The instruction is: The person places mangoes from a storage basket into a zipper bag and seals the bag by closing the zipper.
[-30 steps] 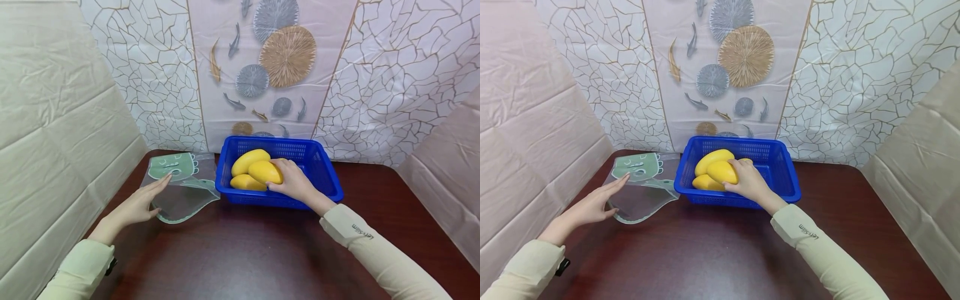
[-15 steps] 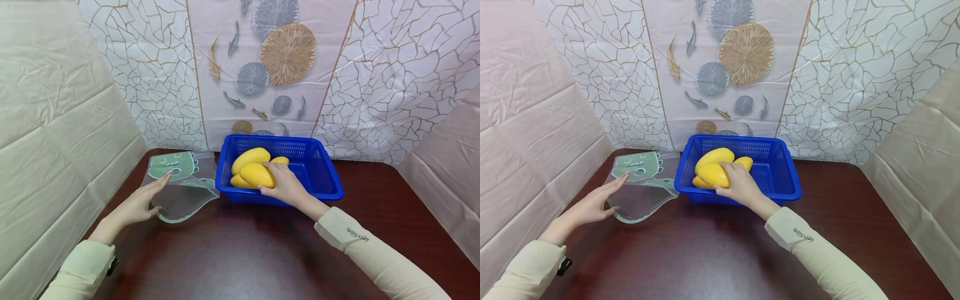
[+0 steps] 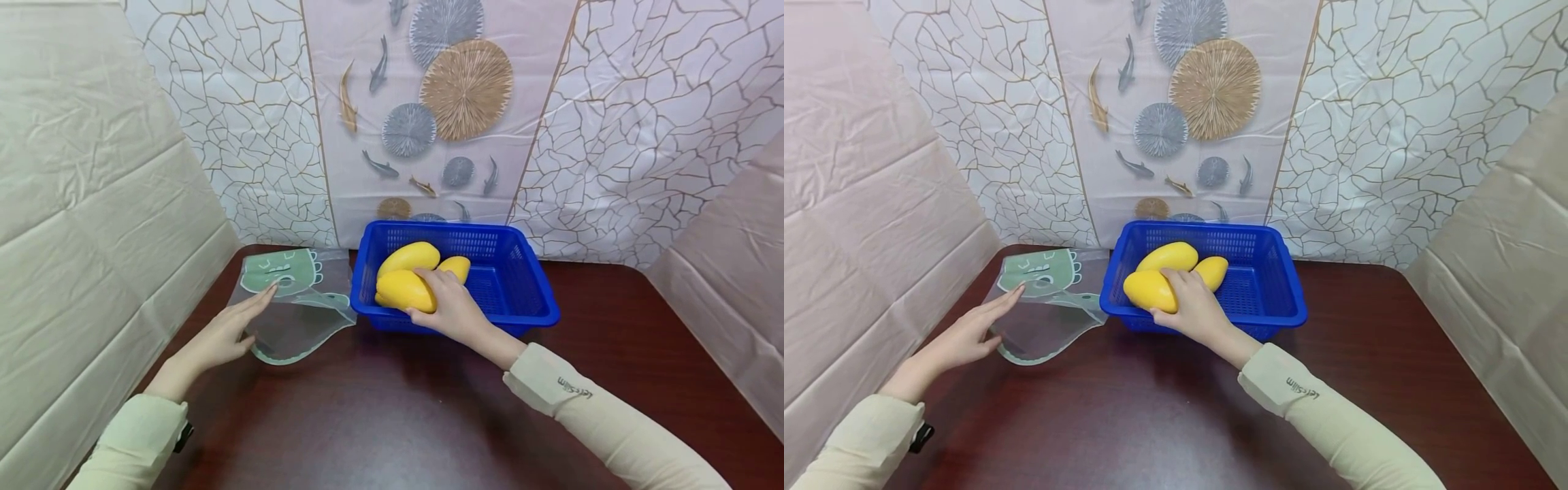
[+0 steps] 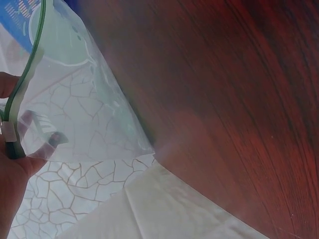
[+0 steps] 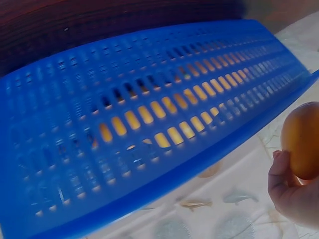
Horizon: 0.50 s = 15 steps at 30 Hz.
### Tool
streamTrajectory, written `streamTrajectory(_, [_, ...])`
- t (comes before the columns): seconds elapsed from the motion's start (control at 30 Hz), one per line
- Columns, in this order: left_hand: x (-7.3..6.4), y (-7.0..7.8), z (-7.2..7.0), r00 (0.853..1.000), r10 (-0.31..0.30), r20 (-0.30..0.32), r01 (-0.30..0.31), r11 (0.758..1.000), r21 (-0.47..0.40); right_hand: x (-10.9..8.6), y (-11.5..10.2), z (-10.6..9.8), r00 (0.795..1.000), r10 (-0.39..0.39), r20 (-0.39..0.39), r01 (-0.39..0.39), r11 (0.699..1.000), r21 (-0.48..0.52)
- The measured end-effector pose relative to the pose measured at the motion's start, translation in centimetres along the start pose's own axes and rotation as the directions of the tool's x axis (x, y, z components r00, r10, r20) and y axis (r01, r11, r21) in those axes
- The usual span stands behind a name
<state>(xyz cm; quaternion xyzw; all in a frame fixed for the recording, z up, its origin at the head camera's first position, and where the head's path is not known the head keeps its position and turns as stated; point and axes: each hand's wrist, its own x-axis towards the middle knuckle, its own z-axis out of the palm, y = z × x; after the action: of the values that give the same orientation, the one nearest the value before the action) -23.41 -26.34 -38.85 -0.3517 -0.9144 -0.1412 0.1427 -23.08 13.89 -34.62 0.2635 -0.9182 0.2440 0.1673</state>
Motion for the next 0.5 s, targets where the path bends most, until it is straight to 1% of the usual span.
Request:
streamTrajectory(0.23, [0.0, 0.2, -0.2, 0.998, -0.051, 0.037, 0.052, 0.998, -0.037, -0.1, -1.1, 0.6, 0.999, -0.046, -0.026, 0.046, 0.999, 0.002])
streamTrajectory(0.5, [-0.2, 0.3, -0.2, 0.999, -0.039, 0.015, 0.039, 0.999, -0.022, -0.5, -2.0, 1.3, 0.994, -0.093, -0.051, 0.093, 0.996, 0.004])
